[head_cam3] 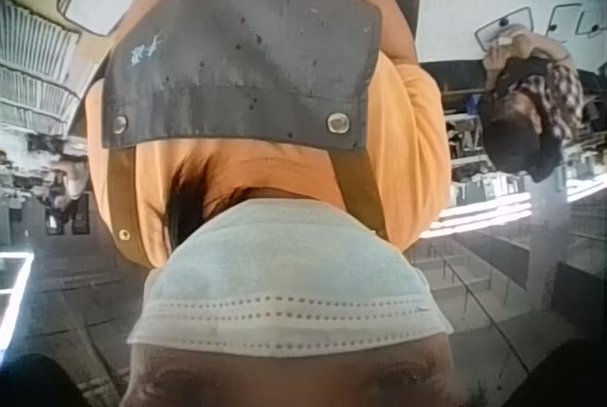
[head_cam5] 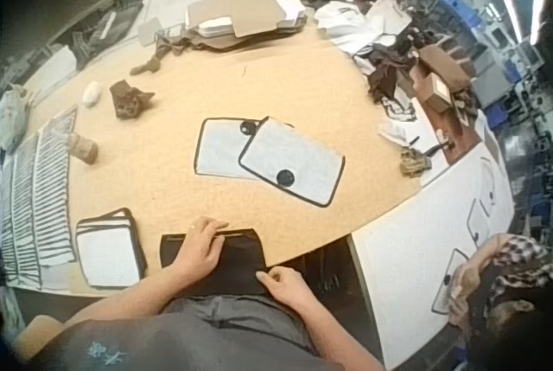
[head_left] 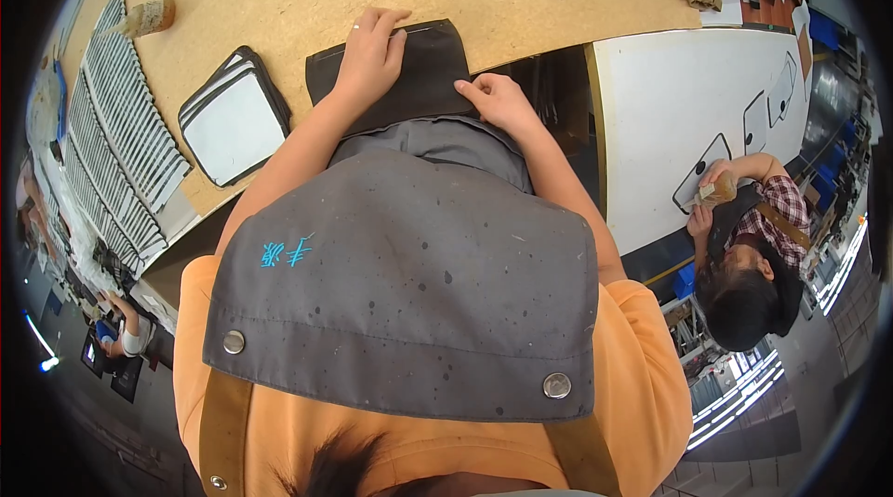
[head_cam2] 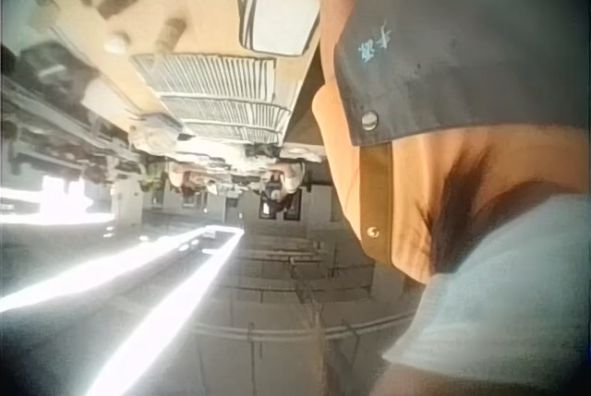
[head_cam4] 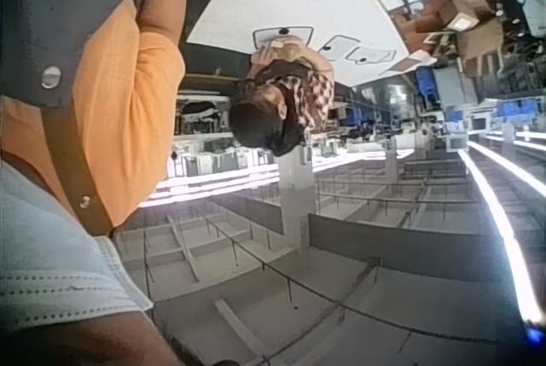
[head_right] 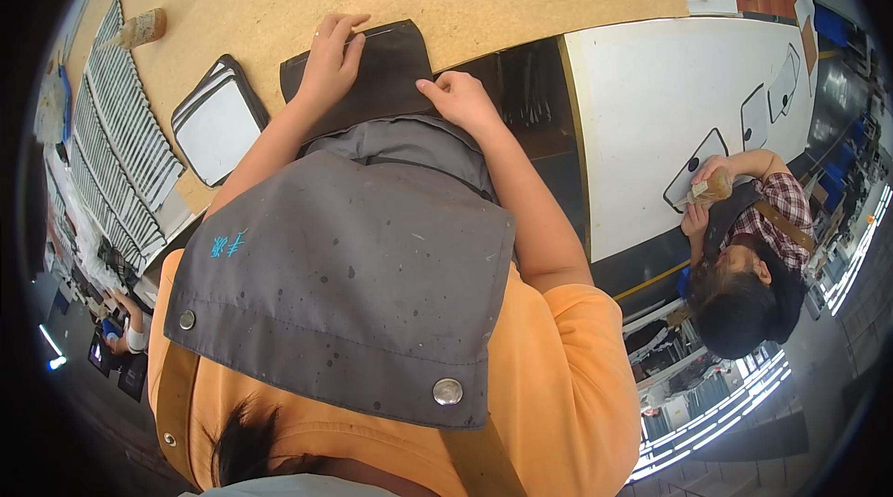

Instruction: The person is assembling leather components by inserting linings into leather sleeves.

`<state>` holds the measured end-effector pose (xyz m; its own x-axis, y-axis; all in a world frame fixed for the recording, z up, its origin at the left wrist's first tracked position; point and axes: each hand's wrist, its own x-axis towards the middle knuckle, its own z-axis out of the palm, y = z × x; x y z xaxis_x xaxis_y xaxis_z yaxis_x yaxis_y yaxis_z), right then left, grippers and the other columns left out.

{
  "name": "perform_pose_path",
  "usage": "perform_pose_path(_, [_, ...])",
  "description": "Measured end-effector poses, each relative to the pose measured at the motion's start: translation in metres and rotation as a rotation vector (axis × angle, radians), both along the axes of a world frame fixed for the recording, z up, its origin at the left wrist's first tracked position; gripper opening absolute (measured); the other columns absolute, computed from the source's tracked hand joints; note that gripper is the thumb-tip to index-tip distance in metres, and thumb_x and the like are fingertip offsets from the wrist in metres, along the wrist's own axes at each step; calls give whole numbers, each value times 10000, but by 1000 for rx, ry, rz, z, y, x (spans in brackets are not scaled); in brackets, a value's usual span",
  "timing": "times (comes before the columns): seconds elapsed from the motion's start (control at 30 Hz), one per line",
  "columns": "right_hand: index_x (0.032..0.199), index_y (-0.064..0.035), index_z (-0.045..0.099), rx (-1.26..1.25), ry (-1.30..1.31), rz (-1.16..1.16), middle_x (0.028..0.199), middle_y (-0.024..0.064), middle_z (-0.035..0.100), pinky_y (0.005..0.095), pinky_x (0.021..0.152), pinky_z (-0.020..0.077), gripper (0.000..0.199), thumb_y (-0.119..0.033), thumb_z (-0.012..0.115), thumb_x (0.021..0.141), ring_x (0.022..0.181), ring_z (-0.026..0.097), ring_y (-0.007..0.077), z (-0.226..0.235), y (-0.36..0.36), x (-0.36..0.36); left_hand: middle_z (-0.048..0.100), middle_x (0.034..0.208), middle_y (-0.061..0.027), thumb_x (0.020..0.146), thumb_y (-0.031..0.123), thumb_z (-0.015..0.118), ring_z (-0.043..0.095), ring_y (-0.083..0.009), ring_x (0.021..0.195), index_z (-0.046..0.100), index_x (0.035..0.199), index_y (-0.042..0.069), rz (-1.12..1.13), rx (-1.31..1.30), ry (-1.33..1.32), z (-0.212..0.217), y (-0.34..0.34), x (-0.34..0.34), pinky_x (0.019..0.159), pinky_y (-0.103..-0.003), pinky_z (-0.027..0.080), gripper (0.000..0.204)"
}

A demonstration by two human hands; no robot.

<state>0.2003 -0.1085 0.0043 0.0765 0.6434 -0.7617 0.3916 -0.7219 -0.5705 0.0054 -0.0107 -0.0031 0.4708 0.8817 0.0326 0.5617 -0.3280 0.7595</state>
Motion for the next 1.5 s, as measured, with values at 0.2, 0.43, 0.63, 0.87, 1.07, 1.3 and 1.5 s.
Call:
perform_pose_path(0.2, [713, -30, 585, 23, 336, -276, 603, 35, 557, 217, 462, 390, 320, -322, 622, 839, 482, 480, 77, 22, 19, -2, 549, 986, -144, 756, 337, 666, 509, -319, 973, 535, 1082, 32, -344, -94, 93, 63, -19, 15, 794, -406, 412, 465])
perform_pose_path(0.43, [780, -34, 579, 299, 603, -274, 682, 24, 560, 208, 519, 406, 225, -237, 584, 877, 558, 498, 77, 85, 51, -6, 635, 977, -139, 756, -72, 524, 608, -282, 938, 545, 1107, 31, -118, -21, 25, 120, -13, 7, 792, -324, 469, 366])
perform_pose_path(0.63, [1083, -53, 582, 1115, 185, 106, 1053, 52, 583, 288, 899, 382, 239, -72, 569, 846, 1054, 498, 156, 119, 85, 18, 631, 938, -52, 796, -23, 506, 578, -117, 893, 572, 1027, 9, -31, -447, -351, 171, 17, -27, 807, -244, 435, 243])
perform_pose_path(0.87, [937, -19, 615, 978, 479, 76, 845, 13, 560, 239, 762, 381, 106, -35, 595, 835, 833, 493, 106, 143, 91, 15, 595, 934, -29, 799, -15, 512, 551, -106, 890, 562, 1003, 6, 23, -426, -537, 174, 28, -41, 798, -249, 429, 211])
perform_pose_path(1.07, [842, -35, 623, 1025, 541, -13, 825, 13, 589, 266, 784, 411, 76, -102, 642, 811, 841, 526, 114, 144, 93, 14, 589, 935, -31, 798, -24, 511, 549, -109, 889, 567, 996, 13, -2, -302, -511, 174, 31, -36, 819, -255, 419, 210])
perform_pose_path(1.3, [978, -54, 557, 946, 520, 47, 934, 31, 541, 251, 840, 377, 189, -6, 619, 806, 913, 499, 131, 149, 87, 14, 611, 927, -56, 761, -93, 511, 569, -131, 904, 582, 963, 12, 23, -212, -539, 174, 25, -38, 812, -264, 430, 238])
perform_pose_path(1.5, [937, -46, 531, 1167, -128, 164, 970, 107, 537, 360, 836, 413, 209, -54, 625, 751, 933, 526, 265, 114, 77, 32, 649, 913, -27, 632, -137, 558, 607, -216, 876, 619, 873, 62, -312, 495, -16, 169, 12, -29, 754, -317, 443, 318])
